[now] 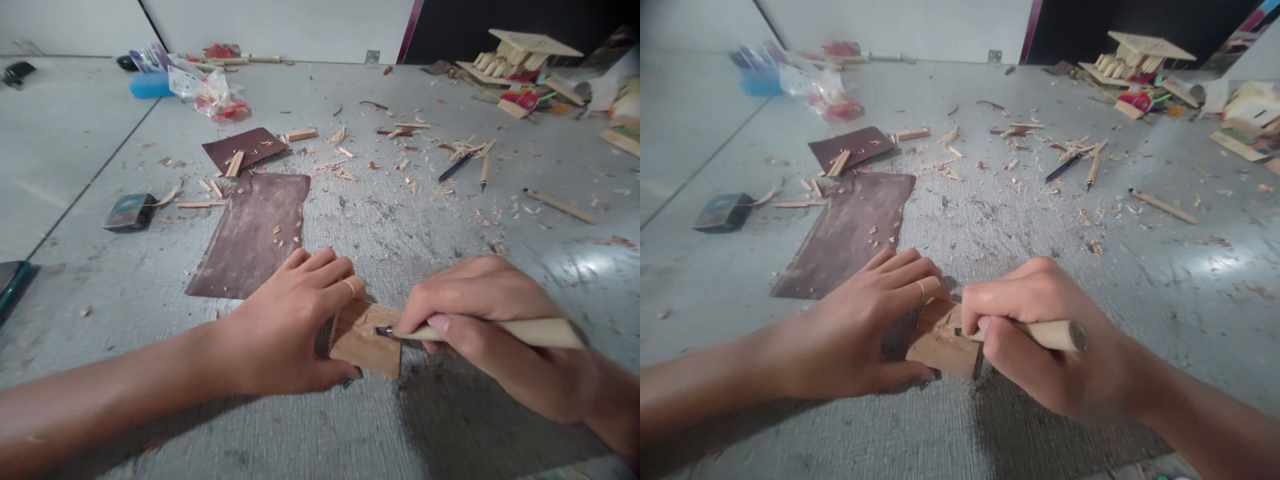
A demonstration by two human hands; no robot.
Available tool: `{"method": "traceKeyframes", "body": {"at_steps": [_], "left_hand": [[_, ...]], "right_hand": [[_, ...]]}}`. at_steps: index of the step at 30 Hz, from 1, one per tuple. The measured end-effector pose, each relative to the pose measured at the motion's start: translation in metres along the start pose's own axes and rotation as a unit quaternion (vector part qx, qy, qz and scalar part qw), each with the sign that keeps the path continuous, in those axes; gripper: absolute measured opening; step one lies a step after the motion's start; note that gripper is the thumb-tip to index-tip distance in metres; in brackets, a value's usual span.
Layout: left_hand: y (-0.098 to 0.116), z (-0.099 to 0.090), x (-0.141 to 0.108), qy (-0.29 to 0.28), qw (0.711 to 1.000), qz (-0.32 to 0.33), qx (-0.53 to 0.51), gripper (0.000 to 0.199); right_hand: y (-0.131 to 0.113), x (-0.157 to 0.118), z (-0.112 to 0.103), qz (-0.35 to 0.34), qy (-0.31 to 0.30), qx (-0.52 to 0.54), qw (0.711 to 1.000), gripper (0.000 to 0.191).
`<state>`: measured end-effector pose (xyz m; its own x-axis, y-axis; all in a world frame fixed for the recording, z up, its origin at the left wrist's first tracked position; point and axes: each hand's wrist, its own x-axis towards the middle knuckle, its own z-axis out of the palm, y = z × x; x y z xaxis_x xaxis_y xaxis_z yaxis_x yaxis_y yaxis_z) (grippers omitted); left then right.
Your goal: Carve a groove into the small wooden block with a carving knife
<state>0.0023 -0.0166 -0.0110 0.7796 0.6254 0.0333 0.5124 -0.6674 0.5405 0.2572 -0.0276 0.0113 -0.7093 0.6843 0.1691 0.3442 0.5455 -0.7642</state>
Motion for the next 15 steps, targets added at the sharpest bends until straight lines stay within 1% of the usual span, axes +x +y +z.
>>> {"method": "traceKeyframes", "body": {"at_steps": [6, 10, 13, 15], "left_hand": [[-0.002, 0.001, 0.000, 0.012, 1.000, 0.011, 0.004, 0.044], [-0.002, 0.001, 0.000, 0.011, 1.000, 0.016, 0.004, 0.045], [-0.002, 0.000, 0.000, 0.008, 1.000, 0.015, 0.014, 0.049], [-0.002, 0.000, 0.000, 0.010, 1.000, 0.018, 0.020, 0.047]], "right_hand": [[0.003, 0.002, 0.000, -0.036, -0.023, 0.005, 0.999, 0.032], [0.000, 0.007, 0.000, -0.035, -0.024, -0.008, 0.999, 0.033], [-0.006, 0.011, 0.000, -0.035, -0.027, -0.033, 0.998, 0.028], [-0.010, 0.013, 0.000, -0.031, -0.036, -0.047, 0.998, 0.026]]}}
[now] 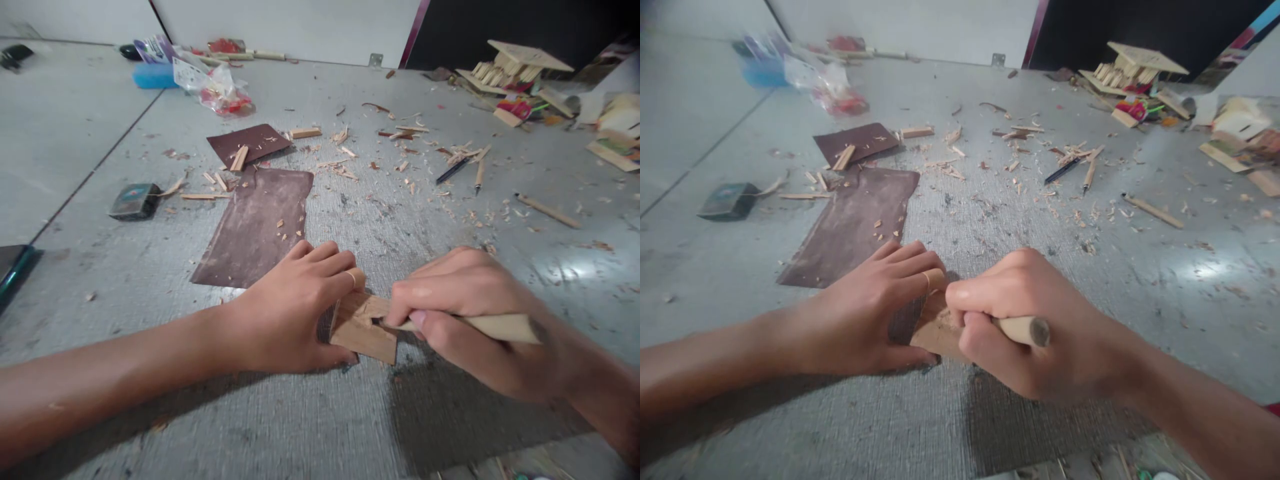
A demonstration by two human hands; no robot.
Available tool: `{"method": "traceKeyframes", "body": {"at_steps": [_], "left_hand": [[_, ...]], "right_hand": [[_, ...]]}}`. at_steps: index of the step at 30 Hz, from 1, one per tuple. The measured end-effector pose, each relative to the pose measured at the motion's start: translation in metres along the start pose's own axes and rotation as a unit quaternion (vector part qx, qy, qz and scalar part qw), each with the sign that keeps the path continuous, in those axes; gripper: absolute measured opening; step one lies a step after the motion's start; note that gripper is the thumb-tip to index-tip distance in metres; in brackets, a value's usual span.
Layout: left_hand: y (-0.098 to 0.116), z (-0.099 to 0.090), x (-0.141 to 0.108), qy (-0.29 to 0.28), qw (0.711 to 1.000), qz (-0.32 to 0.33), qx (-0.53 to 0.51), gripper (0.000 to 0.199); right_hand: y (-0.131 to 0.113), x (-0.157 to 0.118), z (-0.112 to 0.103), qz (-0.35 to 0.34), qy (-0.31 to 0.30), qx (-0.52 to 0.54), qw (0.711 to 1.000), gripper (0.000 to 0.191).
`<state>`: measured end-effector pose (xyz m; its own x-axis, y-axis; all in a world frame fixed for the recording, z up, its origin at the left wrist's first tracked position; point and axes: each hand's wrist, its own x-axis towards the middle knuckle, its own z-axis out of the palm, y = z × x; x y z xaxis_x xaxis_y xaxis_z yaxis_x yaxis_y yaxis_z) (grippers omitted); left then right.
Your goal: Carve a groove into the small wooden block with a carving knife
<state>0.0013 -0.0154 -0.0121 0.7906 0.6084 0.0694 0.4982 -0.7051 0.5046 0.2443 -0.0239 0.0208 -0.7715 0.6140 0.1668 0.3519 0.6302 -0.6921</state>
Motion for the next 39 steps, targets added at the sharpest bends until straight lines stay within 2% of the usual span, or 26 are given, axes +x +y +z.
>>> {"method": "traceKeyframes", "body": {"at_steps": [5, 11, 13, 18, 23, 30, 35, 39], "left_hand": [[-0.002, 0.000, -0.001, 0.001, 1.000, 0.010, 0.010, 0.041], [-0.003, 0.001, -0.001, 0.003, 1.000, 0.016, 0.009, 0.040], [-0.002, 0.001, -0.002, 0.003, 1.000, 0.015, 0.009, 0.037], [-0.001, 0.000, -0.002, 0.005, 1.000, 0.005, -0.001, 0.037], [-0.003, 0.003, 0.000, 0.006, 0.999, 0.001, -0.047, 0.045], [-0.006, 0.006, 0.000, 0.007, 0.998, 0.004, -0.067, 0.047], [-0.007, 0.006, 0.000, 0.003, 0.997, 0.002, -0.072, 0.049], [-0.007, 0.005, 0.000, -0.003, 0.997, -0.001, -0.071, 0.052]], "right_hand": [[-0.006, 0.007, 0.000, 0.024, -0.028, -0.030, 0.999, 0.025], [-0.015, 0.021, 0.000, 0.044, -0.053, -0.054, 0.996, 0.033], [-0.018, 0.024, 0.001, 0.041, -0.069, -0.068, 0.994, 0.033], [-0.018, 0.018, 0.010, -0.014, -0.040, -0.048, 0.998, 0.030], [-0.006, 0.006, 0.014, -0.051, 0.012, -0.009, 0.999, 0.029], [0.021, -0.011, 0.019, -0.113, 0.050, 0.069, 0.990, 0.024], [0.044, -0.027, 0.027, -0.100, 0.079, 0.149, 0.981, 0.030], [0.051, -0.033, 0.028, -0.065, 0.085, 0.197, 0.975, 0.033]]}}
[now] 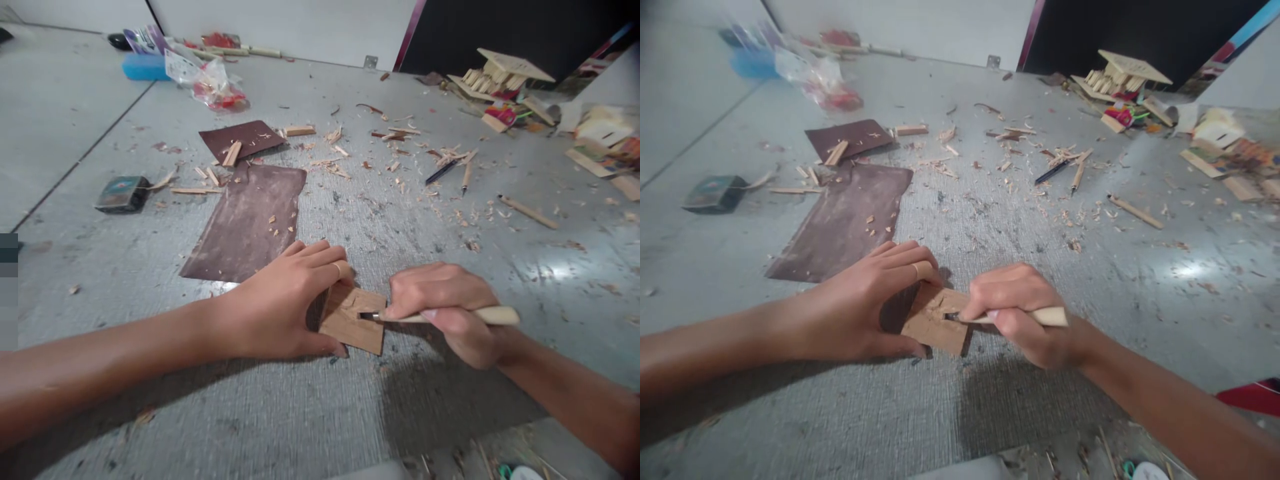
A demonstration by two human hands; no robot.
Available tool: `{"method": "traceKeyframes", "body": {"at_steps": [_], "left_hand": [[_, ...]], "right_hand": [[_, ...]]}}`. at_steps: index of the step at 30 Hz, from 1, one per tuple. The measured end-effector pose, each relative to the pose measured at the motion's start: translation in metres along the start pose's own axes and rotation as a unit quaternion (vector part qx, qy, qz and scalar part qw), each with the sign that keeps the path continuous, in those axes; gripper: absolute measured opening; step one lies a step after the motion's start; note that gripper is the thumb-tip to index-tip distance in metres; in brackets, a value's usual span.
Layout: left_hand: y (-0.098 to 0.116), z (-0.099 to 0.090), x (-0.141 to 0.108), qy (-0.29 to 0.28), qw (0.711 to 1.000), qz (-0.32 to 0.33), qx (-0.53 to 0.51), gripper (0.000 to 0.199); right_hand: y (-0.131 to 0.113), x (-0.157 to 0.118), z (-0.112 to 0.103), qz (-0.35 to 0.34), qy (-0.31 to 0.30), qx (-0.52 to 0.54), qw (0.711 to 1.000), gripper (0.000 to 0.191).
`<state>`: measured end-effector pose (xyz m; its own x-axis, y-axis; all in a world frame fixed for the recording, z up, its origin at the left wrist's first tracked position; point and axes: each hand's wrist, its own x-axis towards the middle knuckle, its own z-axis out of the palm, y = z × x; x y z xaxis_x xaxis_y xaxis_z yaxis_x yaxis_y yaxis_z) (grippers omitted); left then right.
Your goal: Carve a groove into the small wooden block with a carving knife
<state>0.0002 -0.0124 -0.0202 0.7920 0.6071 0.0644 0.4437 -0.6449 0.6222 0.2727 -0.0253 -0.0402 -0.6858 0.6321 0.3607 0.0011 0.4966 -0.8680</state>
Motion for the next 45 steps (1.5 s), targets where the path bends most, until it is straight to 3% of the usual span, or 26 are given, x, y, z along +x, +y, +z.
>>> {"method": "traceKeyframes", "body": {"at_steps": [5, 12, 16, 23, 28, 36, 45], "left_hand": [[-0.001, -0.002, -0.001, -0.004, 1.000, 0.001, 0.003, 0.056], [-0.002, -0.002, 0.000, -0.006, 1.000, 0.010, 0.007, 0.056], [-0.003, -0.002, 0.000, -0.005, 1.000, 0.013, 0.014, 0.053], [-0.004, 0.000, 0.000, 0.005, 1.000, 0.022, 0.017, 0.056], [-0.006, 0.001, 0.000, 0.011, 0.999, 0.033, 0.015, 0.057], [-0.007, 0.002, -0.002, 0.031, 0.998, 0.043, 0.026, 0.056], [-0.005, 0.002, -0.001, 0.025, 0.999, 0.031, 0.024, 0.052]], "right_hand": [[-0.006, 0.006, 0.000, 0.095, 0.035, 0.040, 0.994, 0.029], [-0.020, 0.019, -0.002, 0.235, 0.081, 0.102, 0.963, 0.031], [-0.030, 0.015, -0.007, 0.223, 0.075, 0.048, 0.971, 0.031], [-0.048, 0.030, -0.011, 0.166, -0.038, -0.117, 0.978, 0.034], [-0.056, 0.044, -0.010, 0.152, -0.079, -0.167, 0.971, 0.033], [-0.067, 0.060, -0.002, 0.181, -0.109, -0.215, 0.953, 0.030], [-0.057, 0.062, 0.005, 0.179, -0.069, -0.153, 0.969, 0.032]]}}
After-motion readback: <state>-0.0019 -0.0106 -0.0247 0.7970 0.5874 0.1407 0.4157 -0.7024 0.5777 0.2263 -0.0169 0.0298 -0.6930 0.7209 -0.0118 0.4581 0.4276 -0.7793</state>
